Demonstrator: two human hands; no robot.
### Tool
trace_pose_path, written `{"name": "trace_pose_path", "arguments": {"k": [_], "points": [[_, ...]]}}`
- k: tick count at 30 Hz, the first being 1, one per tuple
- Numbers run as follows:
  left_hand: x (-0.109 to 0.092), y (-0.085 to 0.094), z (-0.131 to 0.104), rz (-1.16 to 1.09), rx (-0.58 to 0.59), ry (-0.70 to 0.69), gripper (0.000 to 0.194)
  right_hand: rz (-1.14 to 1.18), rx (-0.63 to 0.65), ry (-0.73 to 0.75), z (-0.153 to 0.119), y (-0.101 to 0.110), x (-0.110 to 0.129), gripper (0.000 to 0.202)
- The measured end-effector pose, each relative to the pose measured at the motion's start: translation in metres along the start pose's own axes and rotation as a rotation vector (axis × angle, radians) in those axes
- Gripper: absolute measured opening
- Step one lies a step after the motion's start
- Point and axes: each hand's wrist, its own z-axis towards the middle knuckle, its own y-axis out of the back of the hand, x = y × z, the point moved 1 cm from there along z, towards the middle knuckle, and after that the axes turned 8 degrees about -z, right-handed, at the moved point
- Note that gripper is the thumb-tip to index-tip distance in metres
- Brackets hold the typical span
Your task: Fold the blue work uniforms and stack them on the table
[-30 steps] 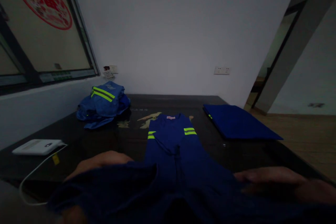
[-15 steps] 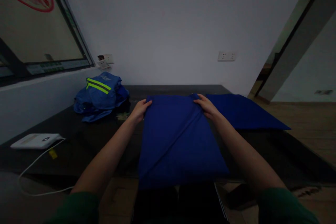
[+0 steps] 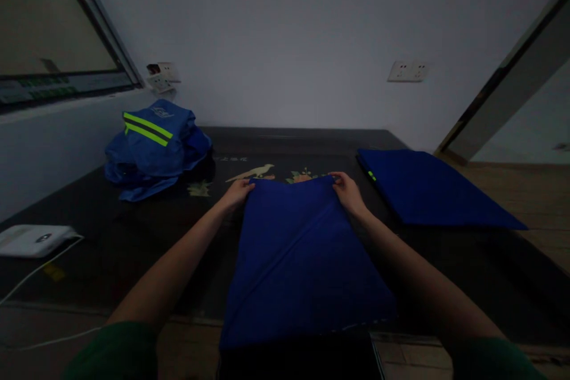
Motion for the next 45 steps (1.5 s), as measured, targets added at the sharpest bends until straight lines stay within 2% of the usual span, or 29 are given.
{"name": "trace_pose_path", "arguments": {"k": [3,6,8,10,13,16,18,20,22,25,29,32,35,38,41,43,45], "points": [[-0.002,-0.002,0.006,0.148,-0.106,-0.082,0.014,-0.043,-0.080,0.060,-0.004,-0.001,0.003,0.037],[-0.007,-0.002,0.003,0.296,-0.185,-0.149,0.011,-0.123,-0.017,0.014,-0.008,0.006,0.001,0.038],[-0.015,-0.003,0.000,0.508,-0.223,-0.264,0.022,-0.178,0.001,-0.014,-0.012,0.017,0.000,0.041],[-0.028,-0.013,-0.001,0.742,-0.197,-0.422,0.033,-0.214,-0.007,-0.039,-0.021,0.032,0.001,0.042],[-0.049,-0.051,0.004,0.843,0.050,-0.592,0.029,-0.246,0.108,-0.085,-0.045,0.049,0.009,0.046],[-0.066,-0.111,0.011,0.820,0.266,-0.651,0.029,-0.259,0.298,-0.113,-0.074,0.050,0.019,0.056],[-0.070,-0.151,0.016,0.845,0.311,-0.616,0.034,-0.265,0.338,-0.115,-0.088,0.045,0.023,0.060],[-0.069,-0.182,0.022,0.851,0.309,-0.564,0.038,-0.235,0.329,-0.107,-0.096,0.040,0.024,0.060],[-0.066,-0.202,0.030,0.815,0.283,-0.558,0.032,-0.158,0.307,-0.100,-0.100,0.039,0.023,0.059],[-0.061,-0.216,0.041,0.738,0.258,-0.626,0.016,-0.060,0.255,-0.071,-0.103,0.045,0.023,0.053],[-0.054,-0.223,0.046,0.677,0.247,-0.716,0.015,-0.037,0.205,-0.071,-0.108,0.057,0.022,0.036],[-0.047,-0.226,0.043,0.676,0.249,-0.765,0.020,-0.059,0.197,-0.073,-0.111,0.057,0.016,0.025],[-0.044,-0.226,0.041,0.775,0.235,-0.777,0.027,-0.104,0.246,-0.055,-0.113,0.050,0.009,0.022],[-0.051,-0.217,0.041,0.850,0.193,-0.746,0.027,-0.186,0.302,-0.012,-0.116,0.047,0.007,0.024],[-0.065,-0.189,0.041,0.832,0.126,-0.741,0.028,-0.285,0.297,0.028,-0.110,0.056,0.008,0.021],[-0.073,-0.154,0.041,0.769,0.073,-0.722,0.032,-0.291,0.248,0.036,-0.095,0.066,0.007,0.019],[-0.075,-0.108,0.041,0.626,0.012,-0.602,0.030,-0.228,0.195,0.042,-0.070,0.073,0.004,0.019]]}}
